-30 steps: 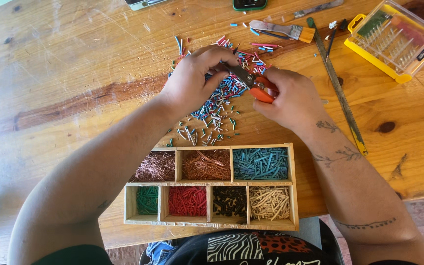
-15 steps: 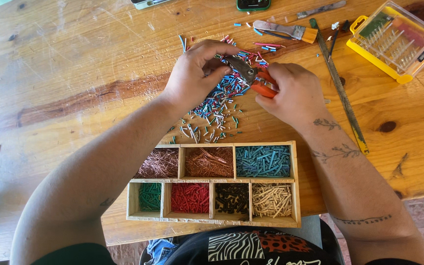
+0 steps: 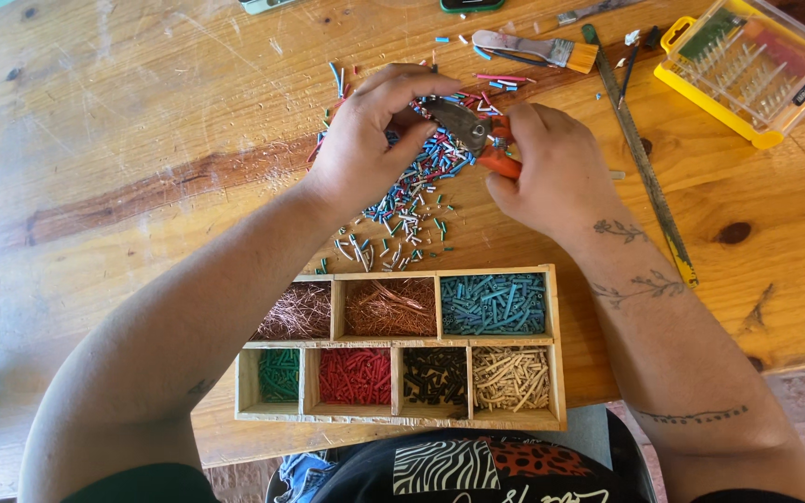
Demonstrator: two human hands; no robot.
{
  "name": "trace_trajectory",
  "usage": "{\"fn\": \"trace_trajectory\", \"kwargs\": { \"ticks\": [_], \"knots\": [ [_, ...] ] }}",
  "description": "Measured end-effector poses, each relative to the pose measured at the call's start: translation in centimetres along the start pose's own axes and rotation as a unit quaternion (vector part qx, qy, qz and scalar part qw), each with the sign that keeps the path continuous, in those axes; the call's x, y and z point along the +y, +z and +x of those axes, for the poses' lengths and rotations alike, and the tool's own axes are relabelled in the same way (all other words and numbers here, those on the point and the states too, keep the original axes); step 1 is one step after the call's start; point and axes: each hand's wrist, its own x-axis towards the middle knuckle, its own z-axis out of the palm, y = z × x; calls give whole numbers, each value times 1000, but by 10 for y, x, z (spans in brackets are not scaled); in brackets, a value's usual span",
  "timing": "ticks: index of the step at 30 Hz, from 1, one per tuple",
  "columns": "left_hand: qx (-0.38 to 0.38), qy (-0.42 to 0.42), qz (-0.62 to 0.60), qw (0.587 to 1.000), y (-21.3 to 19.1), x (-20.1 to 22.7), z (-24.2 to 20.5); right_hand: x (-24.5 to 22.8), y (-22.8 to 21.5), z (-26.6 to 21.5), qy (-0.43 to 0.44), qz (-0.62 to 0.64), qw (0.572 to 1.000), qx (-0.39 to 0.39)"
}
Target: The person uses orange-handled wire cutters to repeatedly snip small, colorful insulated wires into short pieces. The cut pieces accumulate on the wooden table next to a compartmentalized wooden box containing sorted wire segments.
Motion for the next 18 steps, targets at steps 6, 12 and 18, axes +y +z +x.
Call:
{"fn": "trace_trajectory", "kwargs": {
  "ticks": [6,12,18],
  "knots": [
    [-3,84,14,996,-3,-8,-5,1,-14,1,-27,169,983,-68],
    [0,81,39,996,-13,-5,-2,17,-9,-2,-34,108,993,-46],
    [17,58,42,997,-16,-4,0,3,-31,-4,103,142,981,-77]
  ]
}}
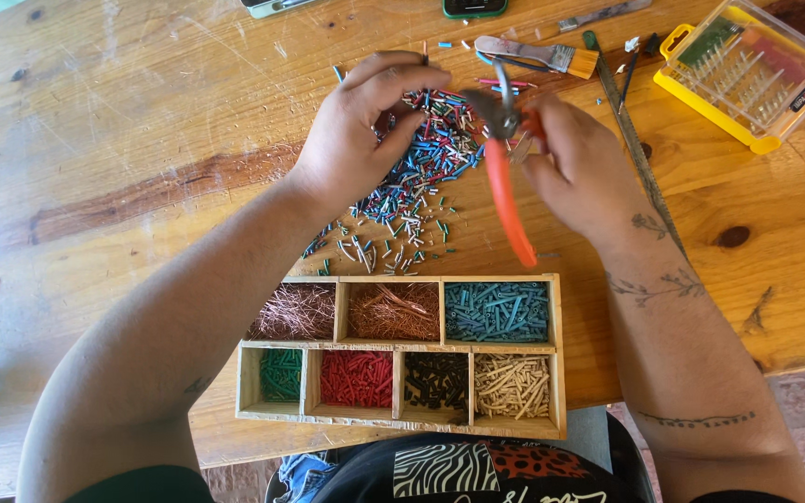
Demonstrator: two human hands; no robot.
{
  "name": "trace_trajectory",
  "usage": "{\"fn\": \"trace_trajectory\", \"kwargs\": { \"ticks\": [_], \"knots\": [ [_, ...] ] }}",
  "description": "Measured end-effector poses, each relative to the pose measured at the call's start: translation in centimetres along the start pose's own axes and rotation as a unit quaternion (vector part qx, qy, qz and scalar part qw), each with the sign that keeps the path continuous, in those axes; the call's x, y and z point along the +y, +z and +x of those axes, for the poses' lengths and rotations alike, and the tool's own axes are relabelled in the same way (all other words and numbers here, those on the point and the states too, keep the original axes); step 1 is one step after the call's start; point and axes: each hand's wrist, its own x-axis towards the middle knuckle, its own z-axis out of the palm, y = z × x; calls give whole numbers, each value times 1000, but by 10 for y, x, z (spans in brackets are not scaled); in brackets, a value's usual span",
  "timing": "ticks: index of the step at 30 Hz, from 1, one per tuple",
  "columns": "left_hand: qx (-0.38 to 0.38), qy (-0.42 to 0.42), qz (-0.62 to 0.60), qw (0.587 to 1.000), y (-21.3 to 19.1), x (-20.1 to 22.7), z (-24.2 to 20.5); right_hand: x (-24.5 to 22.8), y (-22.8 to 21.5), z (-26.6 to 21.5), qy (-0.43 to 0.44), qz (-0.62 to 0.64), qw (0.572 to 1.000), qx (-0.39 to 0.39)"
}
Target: The person uses orange-handled wire cutters to repeatedly snip small, colorful insulated wires into short pieces. The cut pieces accumulate on the wooden table next to a compartmentalized wooden box containing sorted wire segments.
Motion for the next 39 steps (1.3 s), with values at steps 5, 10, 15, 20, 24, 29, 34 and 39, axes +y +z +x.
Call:
{"fn": "trace_trajectory", "kwargs": {
  "ticks": [5,10,15,20,24,29,34,39],
  "knots": [
    [1,-60,-17,998,6,-3,-2,-1,-5,6,37,216,976,-1],
    [6,-89,-22,996,12,5,0,33,23,11,84,448,890,20],
    [26,-95,-32,995,15,20,6,5,13,9,79,737,665,-85],
    [9,-175,-189,966,35,34,14,17,38,9,23,718,695,-31],
    [-20,-199,-266,943,52,33,20,19,43,10,29,721,692,-7],
    [-37,-301,-248,920,55,37,23,19,40,15,49,643,763,38],
    [-89,-279,-225,929,48,41,21,17,42,14,58,558,827,41],
    [-45,-242,-110,963,57,38,15,-1,42,8,7,550,811,198]
  ]
}}
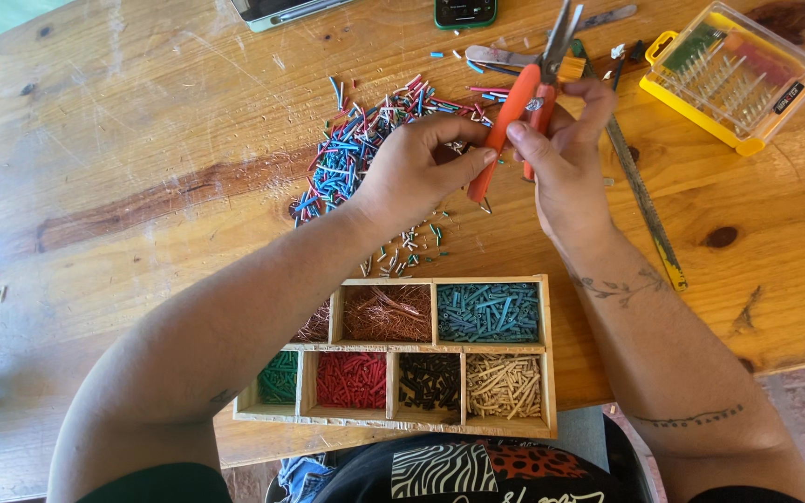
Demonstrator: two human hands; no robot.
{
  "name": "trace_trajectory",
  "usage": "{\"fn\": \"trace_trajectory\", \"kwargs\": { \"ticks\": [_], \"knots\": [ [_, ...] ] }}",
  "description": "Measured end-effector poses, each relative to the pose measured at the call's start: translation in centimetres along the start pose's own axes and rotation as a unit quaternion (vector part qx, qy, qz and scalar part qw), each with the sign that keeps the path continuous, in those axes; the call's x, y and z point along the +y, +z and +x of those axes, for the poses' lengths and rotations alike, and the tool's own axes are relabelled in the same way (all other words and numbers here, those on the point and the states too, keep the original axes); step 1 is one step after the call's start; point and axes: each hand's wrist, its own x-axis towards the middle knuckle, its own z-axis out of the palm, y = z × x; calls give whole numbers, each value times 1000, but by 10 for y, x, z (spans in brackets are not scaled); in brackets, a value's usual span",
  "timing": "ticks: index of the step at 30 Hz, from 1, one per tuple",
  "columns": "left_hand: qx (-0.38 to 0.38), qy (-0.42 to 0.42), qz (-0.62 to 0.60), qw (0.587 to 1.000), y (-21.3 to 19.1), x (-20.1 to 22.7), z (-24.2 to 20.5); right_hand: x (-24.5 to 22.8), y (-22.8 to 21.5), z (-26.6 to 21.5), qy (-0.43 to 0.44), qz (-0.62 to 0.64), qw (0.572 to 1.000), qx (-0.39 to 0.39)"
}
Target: The person uses orange-handled wire cutters to repeatedly snip small, colorful insulated wires into short pieces. The cut pieces accumulate on the wooden table next to a compartmentalized wooden box containing sorted wire segments.
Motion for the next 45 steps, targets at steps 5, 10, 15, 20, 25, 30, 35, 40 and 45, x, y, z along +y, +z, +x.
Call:
{"fn": "trace_trajectory", "kwargs": {
  "ticks": [5,10,15,20,25,30,35,40,45],
  "knots": [
    [29,46,22,998,5,5,1,5,-1,0,-22,-83,995,-43],
    [41,123,54,990,6,-8,1,2,-2,0,60,-27,992,-110],
    [-23,188,83,978,-9,-9,-10,-17,5,-4,-16,-55,994,-93],
    [-18,182,92,979,-13,-4,-16,-30,18,-5,62,70,996,9],
    [26,210,26,977,-32,13,-16,-60,-8,12,163,293,925,180],
    [74,111,1,991,-64,6,-39,-73,-8,15,228,245,942,0],
    [75,116,3,990,-104,-16,-81,-59,3,21,237,193,951,-53],
    [91,67,-44,993,-132,-54,-102,-59,0,36,254,-254,926,-114],
    [88,154,-61,982,-148,-69,-85,-78,36,26,313,-270,894,-172]
  ]
}}
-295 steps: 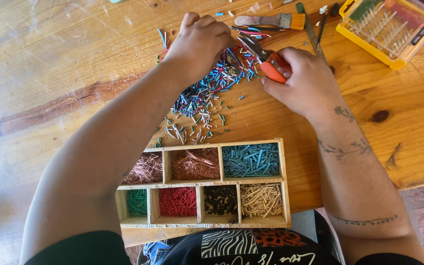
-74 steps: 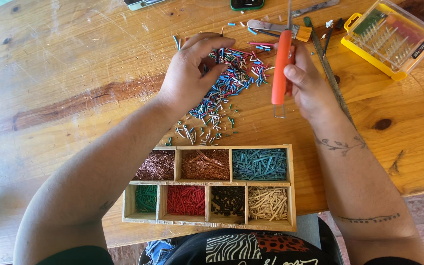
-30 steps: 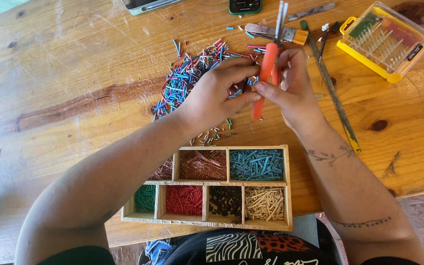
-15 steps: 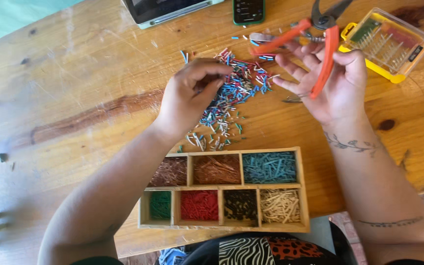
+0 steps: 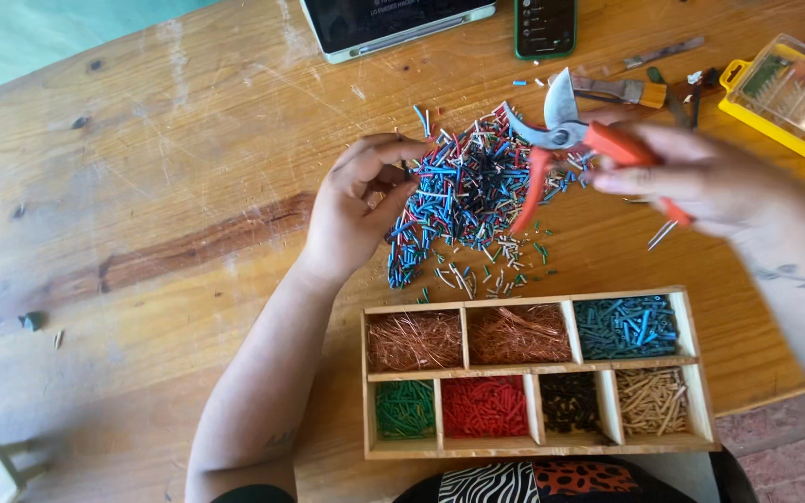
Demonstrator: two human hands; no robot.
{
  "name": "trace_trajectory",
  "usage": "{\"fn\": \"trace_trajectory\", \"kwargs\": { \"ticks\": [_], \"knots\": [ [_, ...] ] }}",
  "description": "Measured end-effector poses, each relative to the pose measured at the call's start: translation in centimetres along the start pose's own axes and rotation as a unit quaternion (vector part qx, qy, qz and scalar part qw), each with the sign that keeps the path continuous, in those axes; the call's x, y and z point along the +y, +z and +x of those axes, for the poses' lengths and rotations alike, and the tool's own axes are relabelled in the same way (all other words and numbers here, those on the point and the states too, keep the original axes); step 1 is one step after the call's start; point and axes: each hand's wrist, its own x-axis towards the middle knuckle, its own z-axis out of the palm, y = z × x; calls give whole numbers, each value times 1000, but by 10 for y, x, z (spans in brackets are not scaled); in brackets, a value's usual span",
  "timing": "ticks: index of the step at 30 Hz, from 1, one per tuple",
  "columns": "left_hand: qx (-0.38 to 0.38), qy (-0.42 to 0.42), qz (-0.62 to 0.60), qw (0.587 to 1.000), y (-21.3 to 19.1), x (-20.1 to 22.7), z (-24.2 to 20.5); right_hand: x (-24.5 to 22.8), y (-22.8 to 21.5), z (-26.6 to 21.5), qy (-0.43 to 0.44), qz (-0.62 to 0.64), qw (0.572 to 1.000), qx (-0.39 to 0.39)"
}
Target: The person uses orange-handled wire cutters to repeatedly snip small, colorful insulated wires into short pieces. The cut pieces accumulate on the wooden table next to a compartmentalized wooden box containing sorted wire segments.
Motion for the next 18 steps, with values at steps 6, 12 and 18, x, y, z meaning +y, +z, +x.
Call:
{"fn": "trace_trajectory", "kwargs": {
  "ticks": [6,12,18],
  "knots": [
    [-19,-12,-110,994,11,-43,-5,-15,77,15,-131,254,935,-210],
    [36,10,-120,992,24,-51,-13,-17,114,41,-98,323,923,-185],
    [62,26,-11,998,29,-63,-18,-52,110,29,71,-78,994,-5]
  ]
}}
